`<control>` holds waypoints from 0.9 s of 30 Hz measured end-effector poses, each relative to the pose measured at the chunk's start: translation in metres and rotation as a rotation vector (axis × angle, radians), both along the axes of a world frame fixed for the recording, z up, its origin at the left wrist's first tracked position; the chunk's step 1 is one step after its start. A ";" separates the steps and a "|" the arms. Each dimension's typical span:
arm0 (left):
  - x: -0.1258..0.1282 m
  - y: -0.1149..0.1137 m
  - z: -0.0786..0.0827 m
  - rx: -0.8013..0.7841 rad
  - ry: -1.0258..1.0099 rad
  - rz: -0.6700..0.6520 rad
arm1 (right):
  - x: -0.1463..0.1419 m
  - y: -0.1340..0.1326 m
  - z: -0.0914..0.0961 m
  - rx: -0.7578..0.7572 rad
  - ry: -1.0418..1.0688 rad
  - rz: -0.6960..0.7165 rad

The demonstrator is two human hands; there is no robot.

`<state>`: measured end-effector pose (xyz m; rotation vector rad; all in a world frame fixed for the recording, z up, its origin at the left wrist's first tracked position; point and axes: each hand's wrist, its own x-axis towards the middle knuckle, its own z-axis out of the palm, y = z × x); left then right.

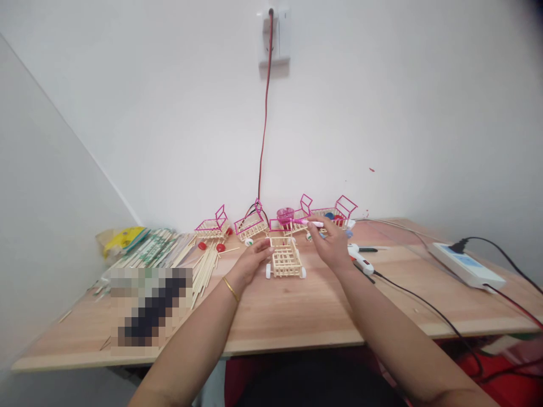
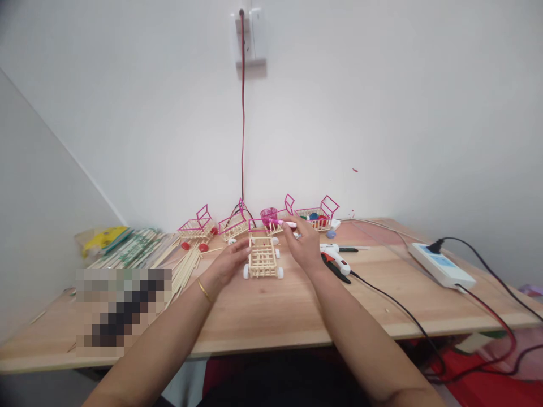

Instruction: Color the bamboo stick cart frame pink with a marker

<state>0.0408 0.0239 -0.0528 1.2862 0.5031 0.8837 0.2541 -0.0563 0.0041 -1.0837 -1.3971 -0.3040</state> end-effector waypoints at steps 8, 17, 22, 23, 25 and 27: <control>0.000 0.000 0.001 -0.006 0.012 0.007 | -0.004 -0.001 0.002 -0.023 -0.009 0.033; 0.001 -0.001 0.002 -0.006 0.023 0.004 | 0.004 0.002 -0.001 0.014 0.018 -0.027; 0.001 -0.002 0.002 -0.013 0.012 0.015 | -0.001 0.000 0.001 0.001 0.011 0.000; 0.001 -0.002 0.002 -0.015 0.012 0.017 | -0.001 0.000 0.001 -0.003 0.012 0.001; 0.001 -0.002 0.002 -0.018 0.012 0.018 | 0.000 0.001 0.001 -0.012 0.026 -0.009; 0.001 -0.002 0.002 -0.020 0.011 0.009 | 0.002 0.001 0.000 -0.019 0.046 -0.029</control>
